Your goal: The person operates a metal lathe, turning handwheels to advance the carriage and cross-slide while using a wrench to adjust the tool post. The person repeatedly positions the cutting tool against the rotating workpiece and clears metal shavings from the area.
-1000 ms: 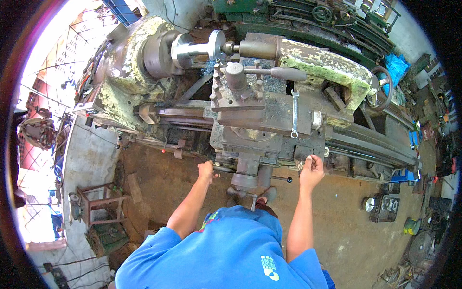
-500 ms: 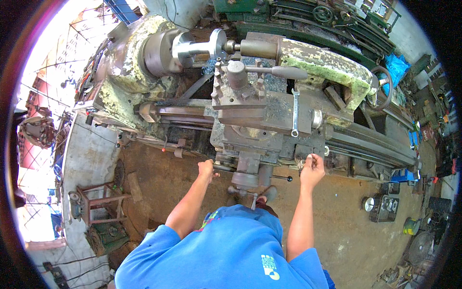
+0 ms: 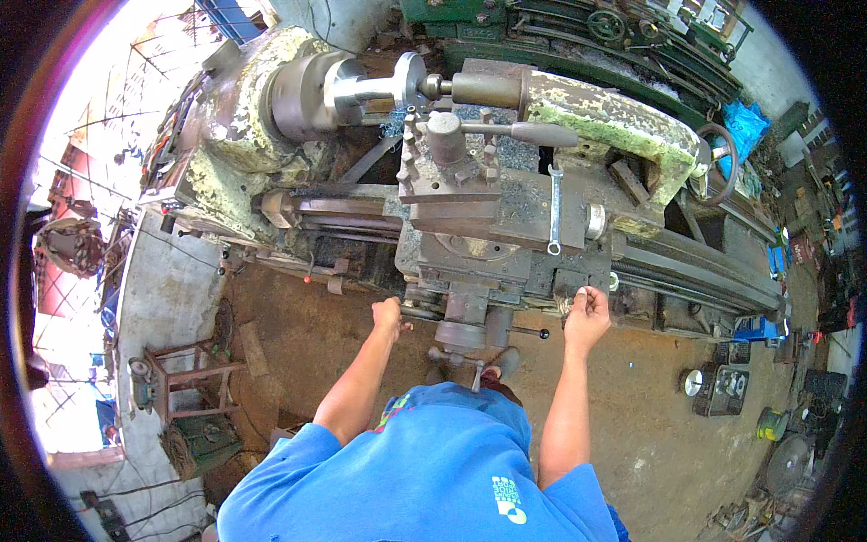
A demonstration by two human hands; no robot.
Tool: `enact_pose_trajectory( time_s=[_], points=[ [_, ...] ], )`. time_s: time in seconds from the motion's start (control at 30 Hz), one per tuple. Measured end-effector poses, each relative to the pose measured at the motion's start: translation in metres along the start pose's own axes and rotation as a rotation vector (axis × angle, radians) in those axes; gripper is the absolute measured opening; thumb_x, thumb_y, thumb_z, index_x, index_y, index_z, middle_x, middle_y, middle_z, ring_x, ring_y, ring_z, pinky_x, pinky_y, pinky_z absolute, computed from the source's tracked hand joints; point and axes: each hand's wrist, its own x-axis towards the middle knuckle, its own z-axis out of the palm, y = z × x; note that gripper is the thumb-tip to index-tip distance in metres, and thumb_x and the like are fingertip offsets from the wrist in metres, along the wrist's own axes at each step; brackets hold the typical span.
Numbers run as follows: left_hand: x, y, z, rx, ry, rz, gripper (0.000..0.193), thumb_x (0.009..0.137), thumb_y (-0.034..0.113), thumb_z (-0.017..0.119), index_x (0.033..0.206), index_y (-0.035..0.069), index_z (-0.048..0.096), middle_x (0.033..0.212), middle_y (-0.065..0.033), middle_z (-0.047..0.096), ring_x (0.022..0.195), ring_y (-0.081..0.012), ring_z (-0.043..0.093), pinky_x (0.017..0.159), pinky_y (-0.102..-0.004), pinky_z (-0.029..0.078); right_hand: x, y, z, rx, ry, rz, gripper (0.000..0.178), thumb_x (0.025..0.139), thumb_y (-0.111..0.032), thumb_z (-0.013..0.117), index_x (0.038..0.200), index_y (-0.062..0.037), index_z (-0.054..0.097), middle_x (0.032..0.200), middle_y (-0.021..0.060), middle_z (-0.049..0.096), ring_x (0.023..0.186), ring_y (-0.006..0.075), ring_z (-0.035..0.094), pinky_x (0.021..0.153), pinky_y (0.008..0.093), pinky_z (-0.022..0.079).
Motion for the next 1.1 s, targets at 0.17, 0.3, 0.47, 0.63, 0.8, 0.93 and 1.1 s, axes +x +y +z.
enact_pose_trajectory(
  time_s=[0.17, 0.3, 0.47, 0.63, 0.8, 0.93, 1.1],
  points=[
    [0.000, -0.001, -0.003, -0.041, -0.009, -0.026, 0.050, 0.081, 0.018, 0.056, 0.119, -0.005, 0.031, 0.084, -0.0137, 0.054, 0.065, -0.0231, 0.057, 0.053, -0.0399, 0.055, 0.001, -0.002, 0.002, -0.010, 0.003, -0.038, 0.004, 0.091, -0.004, 0.063, 0.091, -0.0002, 0.064, 0.070, -0.0024, 0.058, 0.058, 0.0039, 0.051, 0.052, 0.0198, 0.042],
    [-0.005, -0.029, 0.000, -0.323, 0.045, 0.127, 0.045, 0.096, 0.042, 0.048, 0.115, 0.003, 0.037, 0.071, -0.0084, 0.051, 0.053, -0.0183, 0.050, 0.049, -0.0378, 0.052, 0.000, -0.003, 0.001, -0.025, 0.009, -0.011, 0.004, 0.091, -0.004, 0.063, 0.091, 0.0002, 0.064, 0.070, -0.0020, 0.058, 0.057, 0.0041, 0.051, 0.051, 0.0200, 0.042],
    [-0.006, -0.090, 0.002, -0.477, -0.250, -0.304, 0.039, 0.096, 0.046, 0.046, 0.109, 0.010, 0.053, 0.083, -0.0101, 0.062, 0.069, -0.0251, 0.059, 0.071, -0.0440, 0.050, -0.002, -0.005, -0.001, -0.022, -0.014, 0.009, 0.006, 0.089, -0.004, 0.065, 0.093, -0.0001, 0.065, 0.073, -0.0033, 0.060, 0.064, 0.0031, 0.051, 0.057, 0.0204, 0.042],
    [0.004, -0.134, 0.040, -0.240, -0.933, -0.223, 0.033, 0.095, 0.037, 0.049, 0.113, 0.012, 0.062, 0.103, -0.0091, 0.068, 0.095, -0.0294, 0.065, 0.086, -0.0479, 0.051, -0.001, -0.011, 0.001, -0.020, -0.051, 0.056, 0.005, 0.090, -0.004, 0.063, 0.093, -0.0003, 0.064, 0.070, -0.0039, 0.057, 0.061, 0.0025, 0.049, 0.054, 0.0195, 0.040],
    [0.030, -0.165, 0.067, 0.490, -0.851, 0.372, 0.040, 0.091, 0.042, 0.052, 0.113, 0.012, 0.066, 0.110, -0.0133, 0.068, 0.105, -0.0301, 0.064, 0.090, -0.0435, 0.051, 0.001, -0.010, 0.000, -0.069, -0.087, 0.062, 0.004, 0.090, -0.004, 0.064, 0.092, -0.0011, 0.063, 0.070, -0.0030, 0.056, 0.058, 0.0030, 0.049, 0.051, 0.0199, 0.039],
    [0.064, -0.200, 0.086, 0.878, -0.414, 0.689, 0.043, 0.089, 0.043, 0.053, 0.110, 0.009, 0.068, 0.110, -0.0157, 0.068, 0.104, -0.0320, 0.065, 0.089, -0.0427, 0.052, 0.004, -0.002, -0.002, -0.068, -0.113, 0.109, 0.004, 0.090, -0.005, 0.064, 0.092, -0.0009, 0.063, 0.070, -0.0029, 0.057, 0.058, 0.0033, 0.048, 0.051, 0.0203, 0.038],
    [0.142, -0.207, 0.040, 1.001, -0.044, 0.755, 0.046, 0.086, 0.044, 0.053, 0.108, 0.007, 0.069, 0.110, -0.0187, 0.068, 0.103, -0.0345, 0.066, 0.087, -0.0417, 0.054, 0.004, -0.015, 0.001, -0.172, -0.180, 0.051, 0.007, 0.090, -0.005, 0.064, 0.095, -0.0004, 0.062, 0.073, -0.0021, 0.059, 0.061, 0.0034, 0.049, 0.053, 0.0204, 0.038]
  ],
)
